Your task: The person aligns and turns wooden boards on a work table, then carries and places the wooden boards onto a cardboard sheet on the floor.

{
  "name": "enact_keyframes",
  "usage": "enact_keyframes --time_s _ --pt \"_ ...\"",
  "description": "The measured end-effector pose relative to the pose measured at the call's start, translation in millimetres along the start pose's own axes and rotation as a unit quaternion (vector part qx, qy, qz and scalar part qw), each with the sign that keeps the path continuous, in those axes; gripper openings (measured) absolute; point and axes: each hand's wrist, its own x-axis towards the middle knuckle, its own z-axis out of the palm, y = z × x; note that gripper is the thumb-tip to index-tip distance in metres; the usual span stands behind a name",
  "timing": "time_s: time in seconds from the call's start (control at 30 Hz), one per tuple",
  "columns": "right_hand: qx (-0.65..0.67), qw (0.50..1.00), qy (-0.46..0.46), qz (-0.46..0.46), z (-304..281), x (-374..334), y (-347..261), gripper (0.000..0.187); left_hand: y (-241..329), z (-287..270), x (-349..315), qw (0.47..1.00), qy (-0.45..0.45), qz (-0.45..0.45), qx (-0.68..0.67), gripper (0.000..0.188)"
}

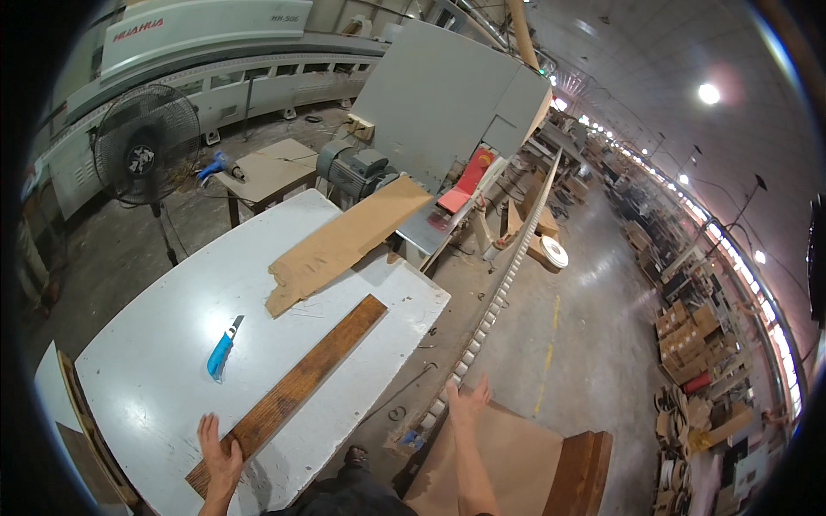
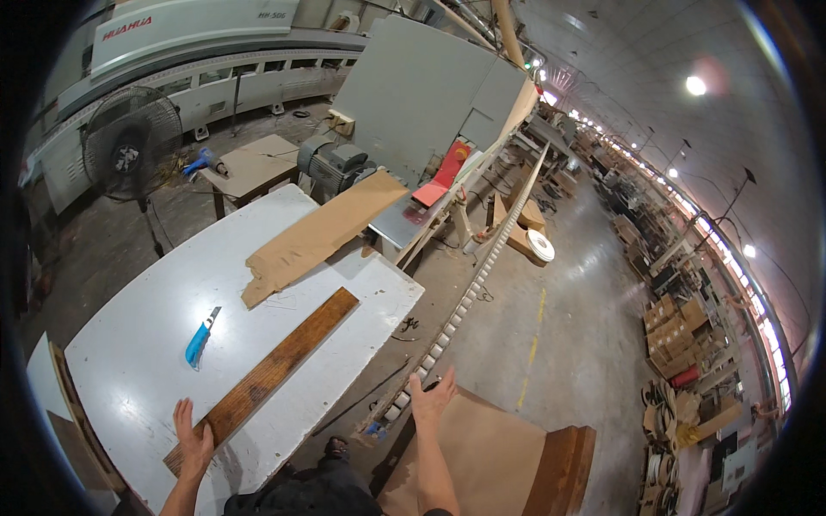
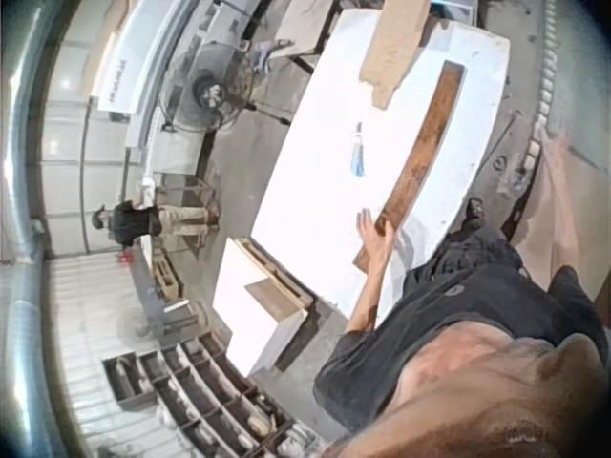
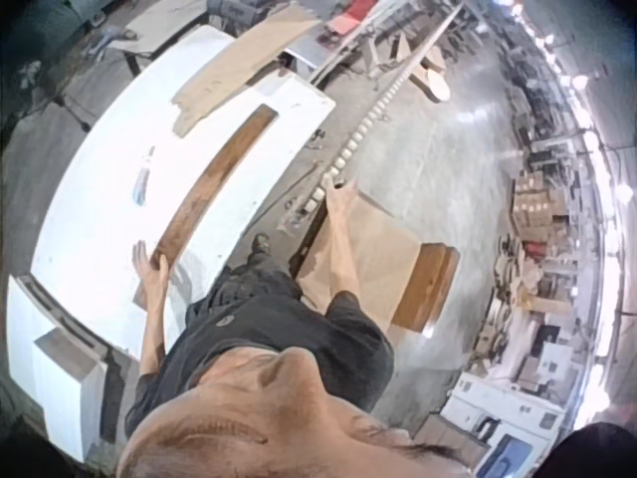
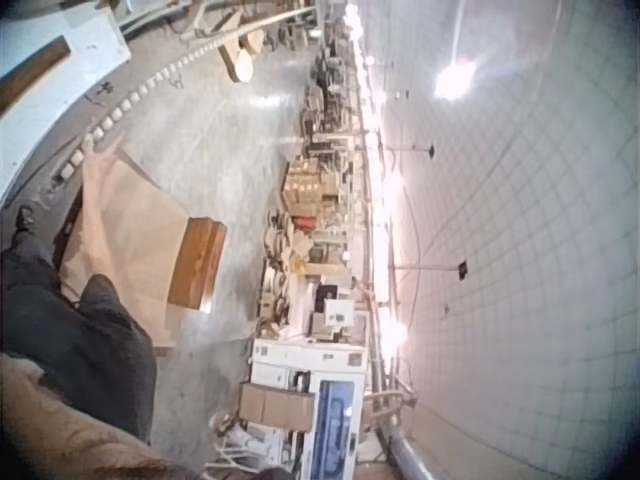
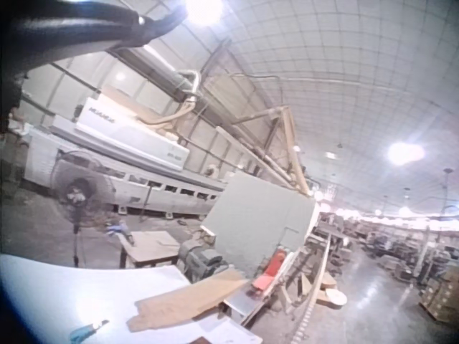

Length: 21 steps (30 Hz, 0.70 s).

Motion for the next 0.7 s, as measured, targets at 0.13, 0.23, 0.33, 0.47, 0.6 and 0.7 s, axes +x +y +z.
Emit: enact_keyframes --time_s 0.13,0.23,0.33,0.47,0.6,0.7 --pt "0.181 0.953 -0.137 0.203 21 -19 -18 0.112 1 -17 -34 0.991 -0.077 -0.103 0.03 0.078" --pt "0.16 0.964 -0.127 0.171 41 -20 -34 0.101 -12 -4 -40 0.984 -0.153 -0.058 0.064 0.092" --pt "0.133 0.975 -0.115 0.135 63 -16 -27 0.1 -19 7 -35 0.982 -0.172 -0.043 0.065 0.09" --pt "0.17 0.966 -0.132 0.143 80 -17 -46 0.099 -21 2 -37 0.977 -0.188 -0.077 0.071 0.084" --pt "0.157 0.972 -0.125 0.125 87 -14 -33 0.101 -16 4 -38 0.985 -0.149 -0.048 0.068 0.074" --pt "0.159 0.973 -0.123 0.117 90 -15 -28 0.1 -13 4 -38 0.988 -0.135 -0.035 0.063 0.071"
